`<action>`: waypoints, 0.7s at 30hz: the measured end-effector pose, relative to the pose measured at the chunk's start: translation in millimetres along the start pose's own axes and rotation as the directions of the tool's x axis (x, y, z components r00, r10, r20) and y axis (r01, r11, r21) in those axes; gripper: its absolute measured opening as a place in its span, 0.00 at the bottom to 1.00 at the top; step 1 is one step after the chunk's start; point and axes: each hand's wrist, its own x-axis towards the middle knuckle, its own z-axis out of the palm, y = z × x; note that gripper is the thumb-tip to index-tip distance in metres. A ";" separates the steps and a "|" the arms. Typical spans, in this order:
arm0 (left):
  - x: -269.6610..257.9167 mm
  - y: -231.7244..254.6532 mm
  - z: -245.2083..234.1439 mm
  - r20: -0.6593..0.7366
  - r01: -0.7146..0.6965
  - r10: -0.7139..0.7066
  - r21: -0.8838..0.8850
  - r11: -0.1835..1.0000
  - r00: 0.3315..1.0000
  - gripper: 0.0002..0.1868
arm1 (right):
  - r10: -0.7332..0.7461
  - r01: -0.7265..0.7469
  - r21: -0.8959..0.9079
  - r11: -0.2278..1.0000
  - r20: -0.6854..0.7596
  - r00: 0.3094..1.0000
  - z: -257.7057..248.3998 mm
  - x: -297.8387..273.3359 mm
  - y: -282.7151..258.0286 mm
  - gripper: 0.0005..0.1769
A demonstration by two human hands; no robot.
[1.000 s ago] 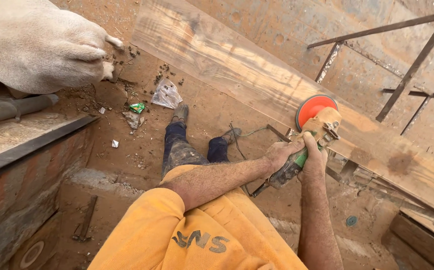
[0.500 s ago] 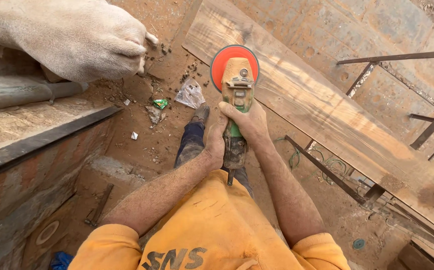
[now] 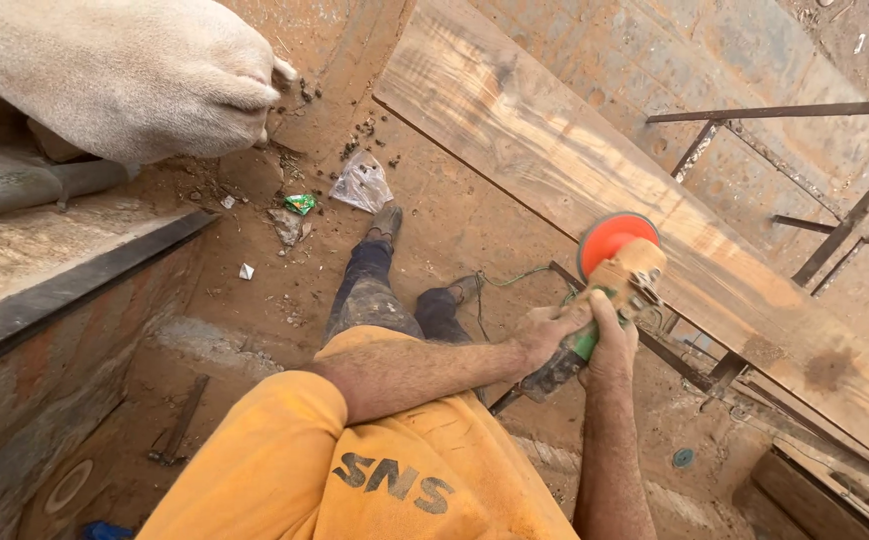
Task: The person sands a long wooden beam using a handheld power sander.
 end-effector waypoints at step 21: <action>-22.2 -71.4 16.3 -0.269 -0.287 0.214 -0.273 0.918 0.939 0.37 | 0.060 0.094 -0.529 0.844 0.268 0.962 -31.3 -4.1 35.4 0.34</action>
